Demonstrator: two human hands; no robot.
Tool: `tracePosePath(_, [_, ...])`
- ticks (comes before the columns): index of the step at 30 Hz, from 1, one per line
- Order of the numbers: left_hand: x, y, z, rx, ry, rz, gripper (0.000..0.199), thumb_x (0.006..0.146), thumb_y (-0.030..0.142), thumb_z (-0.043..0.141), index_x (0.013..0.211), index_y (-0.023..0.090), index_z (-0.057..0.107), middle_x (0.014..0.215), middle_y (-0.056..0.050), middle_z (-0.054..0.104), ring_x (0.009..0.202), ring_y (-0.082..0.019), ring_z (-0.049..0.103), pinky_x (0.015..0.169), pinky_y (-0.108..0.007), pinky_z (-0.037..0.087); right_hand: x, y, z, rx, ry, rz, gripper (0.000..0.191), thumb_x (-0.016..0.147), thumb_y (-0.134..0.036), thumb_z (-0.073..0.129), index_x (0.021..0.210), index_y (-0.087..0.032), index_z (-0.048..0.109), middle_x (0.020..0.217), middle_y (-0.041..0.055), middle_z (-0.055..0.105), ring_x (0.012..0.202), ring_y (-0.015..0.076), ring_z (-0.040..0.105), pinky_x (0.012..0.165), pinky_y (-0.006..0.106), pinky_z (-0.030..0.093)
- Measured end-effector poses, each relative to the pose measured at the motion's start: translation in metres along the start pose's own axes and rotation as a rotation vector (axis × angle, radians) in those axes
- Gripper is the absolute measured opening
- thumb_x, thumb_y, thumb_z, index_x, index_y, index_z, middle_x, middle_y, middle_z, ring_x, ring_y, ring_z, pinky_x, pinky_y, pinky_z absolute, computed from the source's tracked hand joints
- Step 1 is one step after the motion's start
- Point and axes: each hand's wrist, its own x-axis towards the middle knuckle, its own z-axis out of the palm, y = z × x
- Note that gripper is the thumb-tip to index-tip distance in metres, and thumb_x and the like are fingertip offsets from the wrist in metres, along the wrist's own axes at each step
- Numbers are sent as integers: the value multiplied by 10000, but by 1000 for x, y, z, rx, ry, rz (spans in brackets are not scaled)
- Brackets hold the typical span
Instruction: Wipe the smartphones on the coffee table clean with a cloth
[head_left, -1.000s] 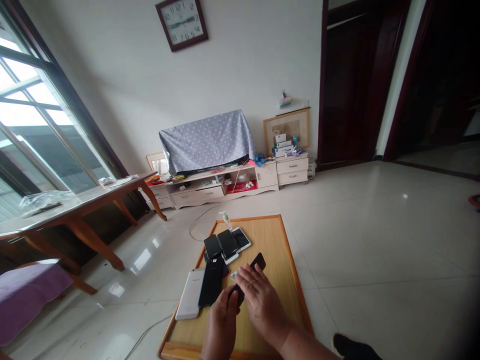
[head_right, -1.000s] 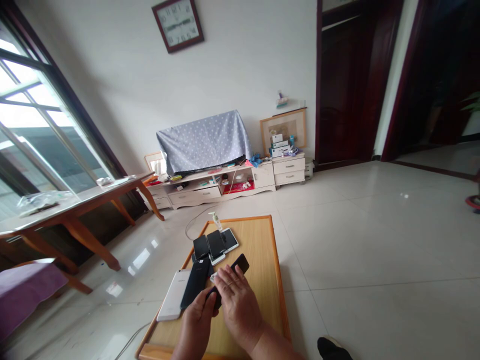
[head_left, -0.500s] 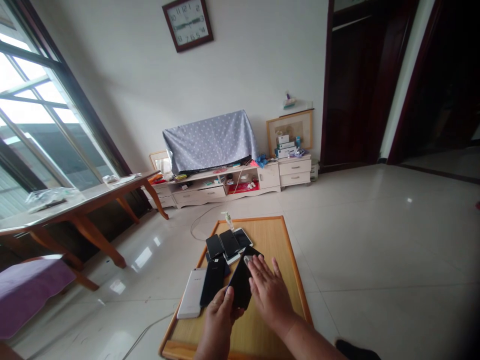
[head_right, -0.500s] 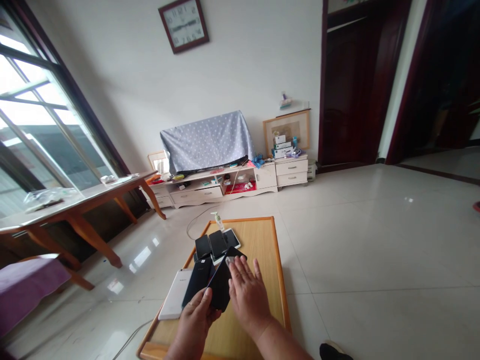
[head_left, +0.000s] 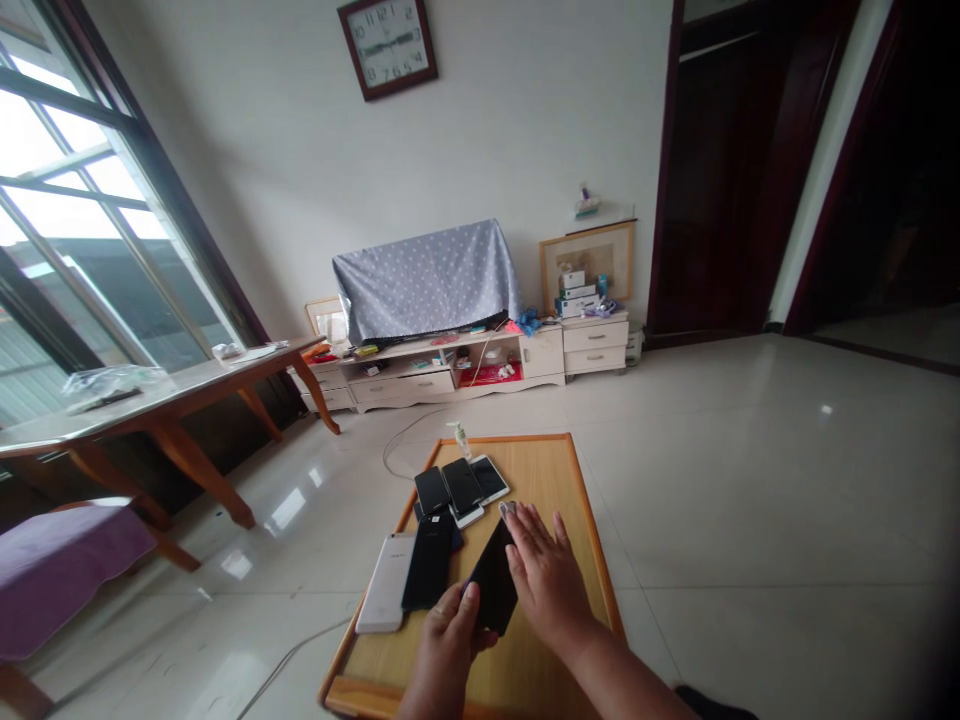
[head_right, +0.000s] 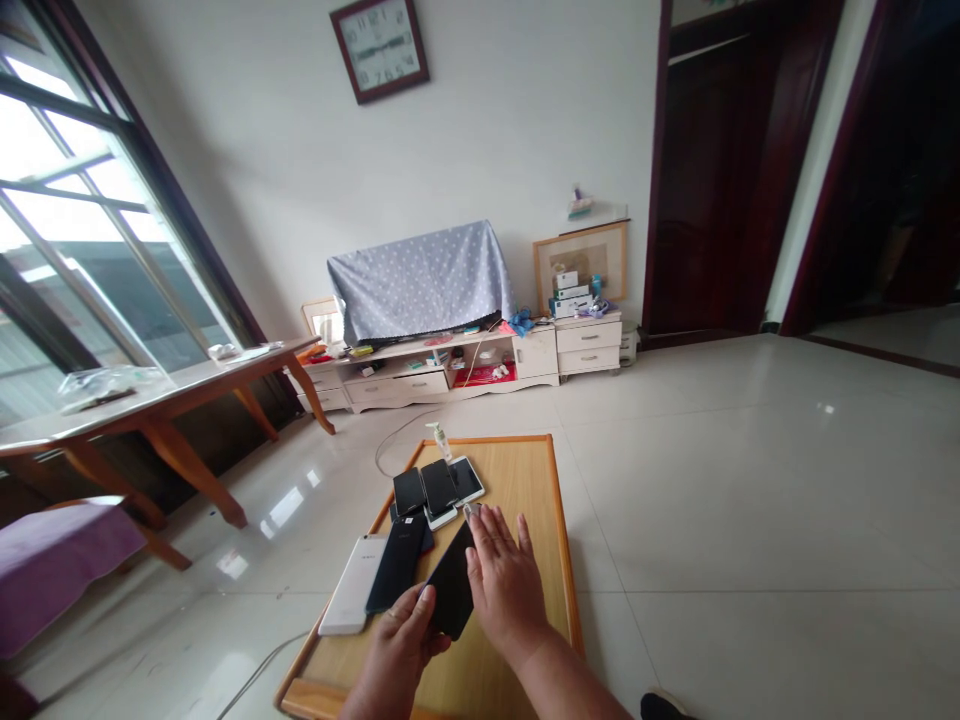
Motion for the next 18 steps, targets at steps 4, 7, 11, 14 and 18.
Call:
tracePosePath(4, [-1,-2,1,-11,-17,-4,584,666,625,840,1025,176,740,835,-35,690,696,-138,619,637,-265,533,-5,-7,0,16,-35,-29,587,1008,-206,448,1575,-216,295,1540,111,455,1444,284,394,1183,611,327])
tracePosePath(7, [-1,0,2,-46,-38,2,582,641,605,864,1021,180,745,864,-49,701,755,-162,647,648,-258,530,-11,-22,-3,63,-90,-122,607,998,-216,467,1577,-222,286,1551,85,441,1443,267,395,1195,572,332])
tracePosePath(11, [-4,1,5,-15,-22,-9,588,641,621,856,996,166,742,828,-39,686,680,-133,610,614,-253,517,-3,-8,-4,49,9,-49,591,1007,-198,431,1578,-250,286,1530,90,471,1435,271,410,1189,600,321])
tracePosePath(14, [-6,4,8,-30,18,-3,597,626,627,860,990,170,740,819,-26,676,670,-129,601,625,-266,523,2,6,-4,18,42,34,577,1018,-199,412,1579,-243,285,1537,108,459,1440,279,399,1183,620,315])
tracePosePath(18, [-4,17,9,-42,54,64,599,644,639,838,1023,184,745,852,-55,696,747,-183,655,667,-299,549,-12,-20,-9,53,-86,-78,583,1010,-218,455,1572,-221,301,1554,97,430,1452,272,379,1198,588,316])
